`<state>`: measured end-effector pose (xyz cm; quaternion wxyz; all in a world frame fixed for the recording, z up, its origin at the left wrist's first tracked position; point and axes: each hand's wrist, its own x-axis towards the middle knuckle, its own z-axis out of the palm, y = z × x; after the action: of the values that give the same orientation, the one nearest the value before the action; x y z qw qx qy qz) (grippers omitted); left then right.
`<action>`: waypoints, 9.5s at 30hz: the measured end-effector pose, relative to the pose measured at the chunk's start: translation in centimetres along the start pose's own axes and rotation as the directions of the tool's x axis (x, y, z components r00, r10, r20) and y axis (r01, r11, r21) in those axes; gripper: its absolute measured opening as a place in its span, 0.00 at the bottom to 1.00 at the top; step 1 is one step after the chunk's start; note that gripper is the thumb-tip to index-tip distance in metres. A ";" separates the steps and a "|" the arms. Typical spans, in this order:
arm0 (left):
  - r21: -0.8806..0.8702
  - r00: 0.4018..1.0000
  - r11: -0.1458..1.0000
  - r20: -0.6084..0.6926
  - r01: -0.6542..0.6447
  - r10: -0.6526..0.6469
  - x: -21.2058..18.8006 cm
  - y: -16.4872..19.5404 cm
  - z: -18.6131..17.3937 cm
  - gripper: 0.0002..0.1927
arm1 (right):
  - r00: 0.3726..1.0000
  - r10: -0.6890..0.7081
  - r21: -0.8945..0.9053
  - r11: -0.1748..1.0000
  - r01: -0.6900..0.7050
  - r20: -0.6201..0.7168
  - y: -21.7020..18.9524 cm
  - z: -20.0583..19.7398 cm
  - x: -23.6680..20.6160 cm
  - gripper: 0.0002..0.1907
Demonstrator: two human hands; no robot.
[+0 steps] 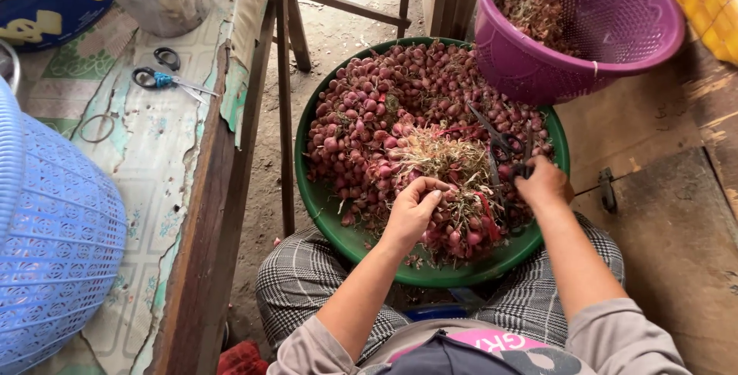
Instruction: The person sits on a low stool and trims the root ends and dried tops off shallots using scissors, one shallot at a time, placing the trimmed shallots into a blue basket and the cut-off roots and leaves into a purple waste basket.
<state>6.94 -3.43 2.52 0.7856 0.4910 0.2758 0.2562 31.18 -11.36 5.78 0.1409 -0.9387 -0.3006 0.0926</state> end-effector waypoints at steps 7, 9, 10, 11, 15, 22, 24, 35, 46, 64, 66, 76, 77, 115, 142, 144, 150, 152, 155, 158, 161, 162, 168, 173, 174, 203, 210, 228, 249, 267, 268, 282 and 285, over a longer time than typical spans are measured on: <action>0.013 0.998 0.999 -0.047 -0.032 0.032 -0.2 0.1 -1.8 0.14 | 0.940 -0.193 0.911 0.362 -0.197 0.280 5.5 -1.4 -1.0 0.25; 0.045 0.995 0.995 -0.050 -0.089 0.091 0.1 0.1 -1.9 0.14 | 0.885 -0.386 0.965 0.135 -0.225 0.261 6.6 -1.6 -1.9 0.28; 0.093 0.987 0.985 -0.054 -0.145 0.150 0.2 0.1 -1.9 0.13 | 0.858 -0.443 0.965 0.079 -0.251 0.260 6.9 -1.6 -2.2 0.29; 0.141 0.976 0.970 -0.059 -0.199 0.209 0.2 0.2 -1.9 0.12 | 0.827 -0.500 0.959 0.025 -0.284 0.258 7.0 -1.5 -2.7 0.30; 0.206 0.951 0.966 -0.235 -0.155 0.203 -0.4 1.1 -3.5 0.07 | 0.692 -0.703 0.909 -0.166 -0.383 0.164 5.7 0.0 -4.2 0.30; 0.632 0.778 0.746 -0.355 -0.209 0.519 -0.9 2.5 -8.5 0.06 | 0.592 -0.683 0.878 0.159 -0.451 0.428 1.2 2.5 -6.9 0.24; 0.616 0.808 0.774 -0.378 -0.145 0.452 -0.9 2.3 -9.3 0.07 | 0.665 -0.511 0.825 0.466 -0.319 0.546 0.0 2.9 -8.1 0.18; 0.939 0.850 0.308 -0.033 -0.154 0.525 3.7 1.4 -8.4 0.17 | 0.652 -0.324 0.635 0.704 -0.318 0.686 -4.3 2.6 -8.9 0.19; 0.334 0.996 0.942 -0.088 0.026 0.004 2.1 -0.5 -10.0 0.11 | 0.647 -0.339 0.499 0.863 -0.075 0.683 -8.3 1.8 -7.5 0.24; -0.395 0.998 0.917 0.014 -0.053 0.064 -0.3 -0.4 -10.4 0.10 | 0.649 -0.420 0.528 0.849 0.033 0.634 -6.8 0.2 -7.2 0.22; -0.466 0.996 0.884 0.051 -0.040 0.071 -0.7 0.2 -10.0 0.11 | 0.598 -0.492 0.608 0.794 0.010 0.632 -6.2 -0.2 -7.0 0.23; -0.589 0.998 0.807 0.067 0.047 -0.009 -2.4 3.0 -7.3 0.17 | 0.515 -0.606 0.685 0.727 0.049 0.606 -3.9 0.8 -5.7 0.25; -0.586 0.998 0.809 0.055 0.045 -0.015 -2.4 3.0 -7.2 0.17 | 0.514 -0.585 0.677 0.736 0.012 0.627 -3.8 0.7 -5.7 0.25; 0.791 0.867 0.468 0.149 -0.393 0.476 -1.9 -2.0 -1.5 0.16 | 0.642 -0.502 0.715 0.692 -0.103 0.579 3.1 -0.4 -5.3 0.21; 0.617 0.956 0.768 -0.084 -0.173 0.283 -1.5 -2.8 0.0 0.16 | 0.665 -0.359 0.661 0.699 -0.274 0.655 6.0 1.2 -7.1 0.19; 0.824 0.865 0.441 0.111 -0.356 0.489 -1.8 -2.7 0.7 0.19 | 0.638 -0.365 0.644 0.713 -0.277 0.678 6.6 0.9 -7.2 0.20; 0.671 0.978 0.725 -0.002 -0.155 0.211 -1.0 -2.4 0.7 0.17 | 0.543 -0.434 0.649 0.699 -0.300 0.719 8.7 0.1 -7.6 0.18; 0.613 0.988 0.781 -0.007 -0.120 0.157 -1.0 -2.7 0.3 0.17 | 0.524 -0.418 0.626 0.710 -0.321 0.742 8.5 0.3 -7.8 0.18; 0.552 0.995 0.831 -0.013 -0.077 0.101 -1.2 -3.6 0.3 0.18 | 0.550 -0.394 0.634 0.684 -0.361 0.737 6.9 1.4 -8.2 0.18; 0.518 0.997 0.853 -0.011 -0.064 0.081 -1.3 -4.2 0.4 0.18 | 0.604 -0.393 0.656 0.691 -0.304 0.694 4.5 2.9 -8.0 0.17; 0.517 0.997 0.854 -0.010 -0.056 0.071 -1.6 -4.3 0.3 0.17 | 0.636 -0.441 0.703 0.671 -0.233 0.633 3.6 3.5 -8.0 0.18; 0.519 0.998 0.853 -0.011 -0.051 0.067 -1.6 -4.1 0.2 0.17 | 0.643 -0.462 0.723 0.656 -0.216 0.611 3.7 3.6 -7.9 0.18; -0.278 0.958 0.919 0.027 0.281 -0.285 -1.5 -2.5 -2.1 0.10 | 0.627 -0.470 0.751 0.584 -0.306 0.621 6.6 2.7 -7.6 0.18; -0.155 0.991 0.985 -0.101 0.075 -0.092 -1.8 -2.4 -5.2 0.08 | 0.541 -0.489 0.702 0.644 -0.305 0.684 8.1 1.5 -8.0 0.20; -0.105 0.992 0.994 -0.121 0.018 -0.030 -2.0 -2.5 -6.0 0.07 | 0.521 -0.506 0.705 0.638 -0.311 0.687 8.0 1.5 -8.1 0.21; 0.423 0.995 0.905 0.046 0.057 -0.084 -2.2 -3.5 -2.4 0.18 | 0.605 -0.384 0.599 0.777 -0.196 0.697 4.0 3.6 -9.6 0.19; 0.329 0.987 0.931 -0.003 0.155 -0.163 -2.6 -3.2 -2.9 0.17 | 0.642 -0.437 0.678 0.713 -0.179 0.630 2.9 4.2 -9.7 0.18; -0.204 0.982 0.961 0.067 0.185 -0.175 -2.4 -3.4 -5.6 0.14 | 0.638 -0.434 0.679 0.707 -0.197 0.636 3.0 4.6 -9.7 0.17; 0.558 0.997 0.827 -0.071 0.076 -0.044 -1.8 -5.3 -9.6 0.13 | 0.648 -0.489 0.745 0.640 -0.189 0.584 1.8 5.2 -10.8 0.19; -0.121 0.811 0.820 -0.283 -0.559 0.512 -7.8 8.5 -6.4 0.14 | 0.627 -0.779 0.977 0.134 0.166 0.000 -17.0 0.9 -12.6 0.21; 0.064 0.719 0.766 -0.302 -0.640 0.626 -9.0 10.6 -6.7 0.13 | 0.591 -0.806 0.972 0.117 0.204 -0.027 -19.1 -0.2 -13.2 0.20; 0.794 0.157 0.076 -0.211 0.603 0.965 -19.7 32.7 -13.1 0.48 | 0.379 -0.919 0.957 0.004 0.289 -0.111 -28.7 -5.4 -16.2 0.25; 0.929 0.238 -0.059 -0.032 0.365 0.971 -18.6 28.6 -11.1 0.37 | 0.492 -0.870 0.938 0.180 0.297 0.011 -20.5 -4.3 -10.6 0.24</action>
<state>-17.79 2.09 27.93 -0.1922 0.6882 0.5309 0.4555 12.75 -2.52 17.37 0.5117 -0.4472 -0.5949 0.4293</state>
